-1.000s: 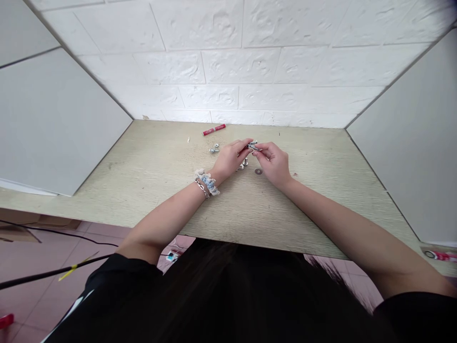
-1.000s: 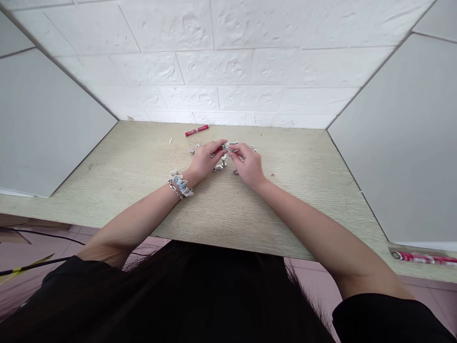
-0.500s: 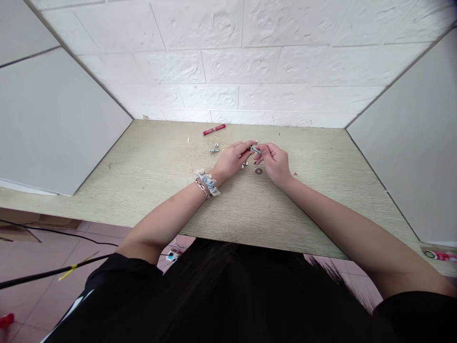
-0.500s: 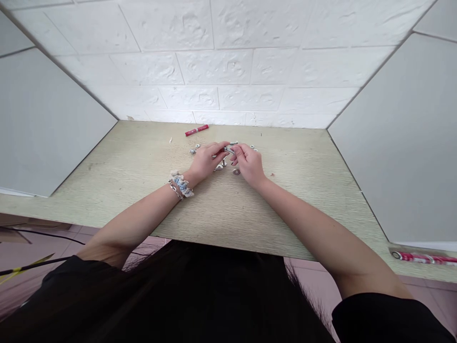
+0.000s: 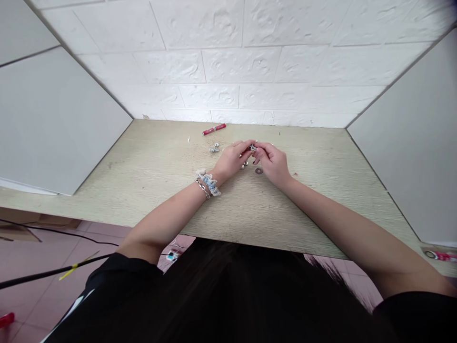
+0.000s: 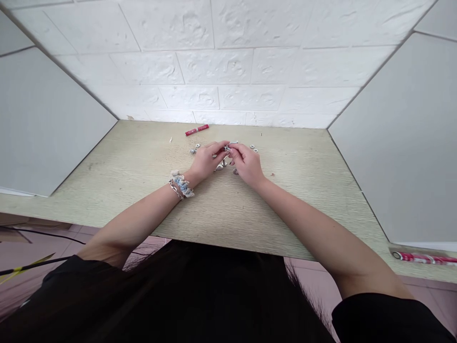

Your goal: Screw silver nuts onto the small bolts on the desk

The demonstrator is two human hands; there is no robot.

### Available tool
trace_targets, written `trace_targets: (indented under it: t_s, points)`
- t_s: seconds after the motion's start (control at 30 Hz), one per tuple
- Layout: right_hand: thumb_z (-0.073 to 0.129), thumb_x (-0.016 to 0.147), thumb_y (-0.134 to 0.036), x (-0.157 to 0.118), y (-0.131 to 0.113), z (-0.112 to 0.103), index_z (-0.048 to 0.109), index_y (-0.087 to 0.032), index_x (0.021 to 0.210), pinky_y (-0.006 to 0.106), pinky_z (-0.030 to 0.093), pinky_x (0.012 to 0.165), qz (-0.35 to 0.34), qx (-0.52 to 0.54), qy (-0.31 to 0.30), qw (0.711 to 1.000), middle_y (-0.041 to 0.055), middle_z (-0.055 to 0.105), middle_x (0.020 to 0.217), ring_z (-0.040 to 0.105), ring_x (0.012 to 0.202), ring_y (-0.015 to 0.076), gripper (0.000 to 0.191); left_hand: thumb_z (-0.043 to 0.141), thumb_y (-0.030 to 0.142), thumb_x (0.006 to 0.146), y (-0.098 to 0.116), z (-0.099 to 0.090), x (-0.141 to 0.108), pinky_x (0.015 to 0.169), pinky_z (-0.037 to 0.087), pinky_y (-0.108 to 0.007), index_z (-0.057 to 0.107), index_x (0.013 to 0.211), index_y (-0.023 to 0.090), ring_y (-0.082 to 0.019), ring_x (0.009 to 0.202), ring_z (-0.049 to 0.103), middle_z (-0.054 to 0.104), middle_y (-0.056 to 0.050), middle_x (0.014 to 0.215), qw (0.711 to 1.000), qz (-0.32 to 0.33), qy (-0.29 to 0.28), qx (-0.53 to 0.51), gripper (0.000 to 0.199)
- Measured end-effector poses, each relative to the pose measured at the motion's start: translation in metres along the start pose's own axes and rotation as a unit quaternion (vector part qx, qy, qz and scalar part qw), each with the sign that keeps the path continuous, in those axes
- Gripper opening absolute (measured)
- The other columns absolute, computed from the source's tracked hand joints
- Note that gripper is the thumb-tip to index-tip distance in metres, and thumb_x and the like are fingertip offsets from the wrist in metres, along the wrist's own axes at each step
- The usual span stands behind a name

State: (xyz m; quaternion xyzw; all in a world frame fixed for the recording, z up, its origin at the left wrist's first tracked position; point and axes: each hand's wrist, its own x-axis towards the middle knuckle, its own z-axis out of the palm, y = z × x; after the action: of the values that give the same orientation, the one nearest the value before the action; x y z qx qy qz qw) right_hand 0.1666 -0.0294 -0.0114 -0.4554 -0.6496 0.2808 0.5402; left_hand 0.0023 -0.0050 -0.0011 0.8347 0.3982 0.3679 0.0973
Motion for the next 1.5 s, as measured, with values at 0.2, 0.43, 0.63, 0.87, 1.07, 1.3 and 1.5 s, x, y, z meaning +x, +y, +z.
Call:
trace_targets:
  t_s: [0.2, 0.43, 0.63, 0.87, 1.07, 1.3, 1.5]
  points:
    - [0.058, 0.089, -0.051, -0.0014, 0.0013, 0.0011, 0.069, -0.020, 0.108, 0.035, 0.061, 0.066, -0.005, -0.005, -0.012, 1.000, 0.0041, 0.074, 0.091, 0.070, 0.069, 0.0166, 0.038, 0.059, 0.020, 0.096, 0.0006, -0.0008, 0.0008, 0.082, 0.051, -0.024, 0.066, 0.124, 0.015, -0.012, 0.088, 0.066, 0.074, -0.007, 0.099, 1.000, -0.005, 0.005, 0.003, 0.030]
    - [0.060, 0.088, -0.051, -0.0016, 0.0024, 0.0015, 0.062, -0.023, 0.112, 0.030, 0.059, 0.057, 0.013, 0.026, -0.016, 0.999, 0.0058, 0.075, 0.104, 0.071, 0.072, 0.0162, 0.037, 0.059, 0.019, 0.096, 0.0020, -0.0016, 0.0016, 0.085, 0.051, -0.025, 0.067, 0.125, 0.014, -0.014, 0.091, 0.067, 0.074, -0.008, 0.100, 1.000, -0.029, 0.005, 0.003, 0.031]
    - [0.059, 0.089, -0.053, -0.0009, 0.0015, 0.0011, 0.056, -0.025, 0.104, 0.031, 0.059, 0.066, 0.000, 0.036, -0.007, 0.999, 0.0022, 0.075, 0.103, 0.068, 0.066, 0.0123, 0.033, 0.059, 0.021, 0.096, 0.0012, -0.0006, 0.0021, 0.085, 0.051, -0.024, 0.066, 0.125, 0.014, -0.013, 0.090, 0.067, 0.074, -0.008, 0.101, 0.999, -0.036, 0.010, 0.007, 0.031]
    - [0.061, 0.087, -0.057, 0.0000, 0.0036, 0.0016, 0.057, -0.025, 0.102, 0.031, 0.058, 0.067, 0.005, 0.049, -0.004, 0.999, 0.0009, 0.075, 0.098, 0.067, 0.066, 0.0120, 0.036, 0.060, 0.021, 0.096, 0.0025, -0.0020, 0.0019, 0.086, 0.052, -0.025, 0.066, 0.126, 0.013, -0.014, 0.093, 0.068, 0.075, -0.008, 0.102, 0.999, -0.038, 0.006, 0.017, 0.032]
    - [0.061, 0.088, -0.057, 0.0004, 0.0044, 0.0021, 0.057, -0.025, 0.101, 0.030, 0.058, 0.065, 0.004, 0.047, -0.002, 0.999, 0.0008, 0.073, 0.098, 0.066, 0.065, 0.0114, 0.036, 0.059, 0.021, 0.096, 0.0019, -0.0016, 0.0024, 0.087, 0.052, -0.026, 0.066, 0.126, 0.014, -0.014, 0.093, 0.068, 0.075, -0.008, 0.102, 0.999, -0.038, 0.005, 0.015, 0.031]
    - [0.062, 0.087, -0.054, 0.0002, 0.0054, 0.0013, 0.057, -0.025, 0.101, 0.030, 0.057, 0.064, -0.002, 0.042, 0.003, 0.999, 0.0008, 0.072, 0.100, 0.066, 0.064, 0.0111, 0.032, 0.061, 0.023, 0.096, 0.0012, 0.0000, 0.0025, 0.087, 0.053, -0.025, 0.067, 0.125, 0.014, -0.014, 0.092, 0.069, 0.075, -0.008, 0.102, 0.999, -0.034, 0.011, 0.021, 0.031]
    - [0.062, 0.087, -0.051, 0.0009, 0.0082, 0.0015, 0.059, -0.025, 0.101, 0.030, 0.056, 0.061, -0.016, 0.034, 0.011, 0.999, 0.0005, 0.070, 0.098, 0.064, 0.063, 0.0107, 0.030, 0.061, 0.023, 0.096, 0.0013, -0.0003, 0.0027, 0.087, 0.054, -0.025, 0.067, 0.124, 0.014, -0.014, 0.093, 0.069, 0.075, -0.008, 0.101, 0.999, -0.038, 0.010, 0.012, 0.030]
